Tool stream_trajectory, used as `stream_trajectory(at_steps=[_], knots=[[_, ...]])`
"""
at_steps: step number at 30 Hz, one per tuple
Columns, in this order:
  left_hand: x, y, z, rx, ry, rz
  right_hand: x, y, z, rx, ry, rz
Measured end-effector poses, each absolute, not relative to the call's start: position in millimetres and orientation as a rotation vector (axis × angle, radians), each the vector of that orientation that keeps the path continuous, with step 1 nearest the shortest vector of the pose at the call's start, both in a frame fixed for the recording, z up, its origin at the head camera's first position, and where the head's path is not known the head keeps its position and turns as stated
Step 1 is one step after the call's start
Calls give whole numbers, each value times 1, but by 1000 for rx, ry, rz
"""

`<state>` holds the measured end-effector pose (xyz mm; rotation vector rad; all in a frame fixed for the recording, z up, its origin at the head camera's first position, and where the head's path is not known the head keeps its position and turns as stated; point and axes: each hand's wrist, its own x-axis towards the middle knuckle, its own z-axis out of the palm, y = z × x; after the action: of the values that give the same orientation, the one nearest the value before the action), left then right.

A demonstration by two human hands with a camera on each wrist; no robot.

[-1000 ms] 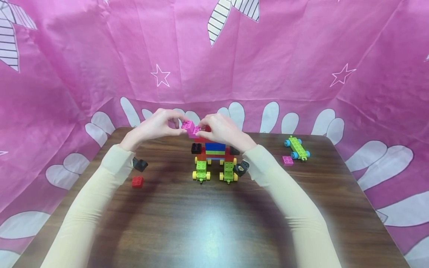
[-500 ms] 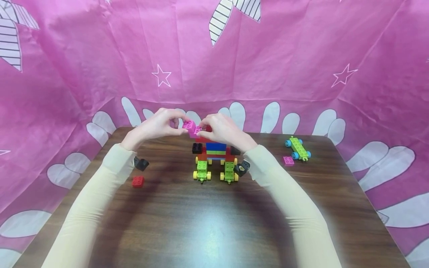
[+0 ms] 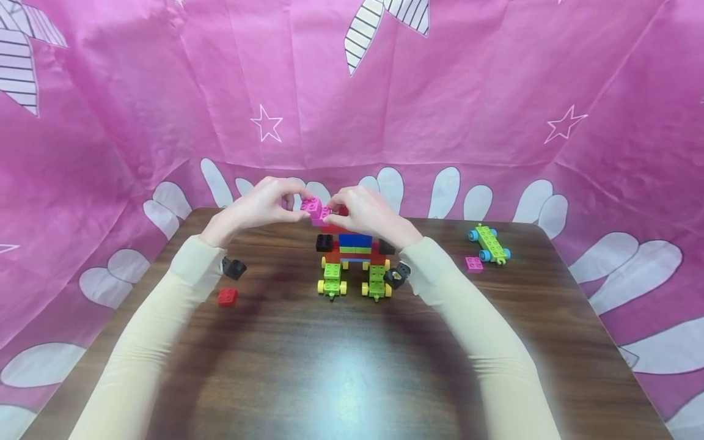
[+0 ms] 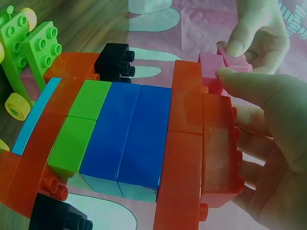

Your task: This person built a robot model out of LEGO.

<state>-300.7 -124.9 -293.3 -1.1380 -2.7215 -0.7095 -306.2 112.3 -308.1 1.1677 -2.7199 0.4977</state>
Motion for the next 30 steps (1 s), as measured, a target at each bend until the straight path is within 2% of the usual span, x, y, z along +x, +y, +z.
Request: stream_trajectory(at_steps=[30], knots=[[-300, -125, -299, -1170, -2695, -656, -306, 115, -310, 1162, -2720, 513]])
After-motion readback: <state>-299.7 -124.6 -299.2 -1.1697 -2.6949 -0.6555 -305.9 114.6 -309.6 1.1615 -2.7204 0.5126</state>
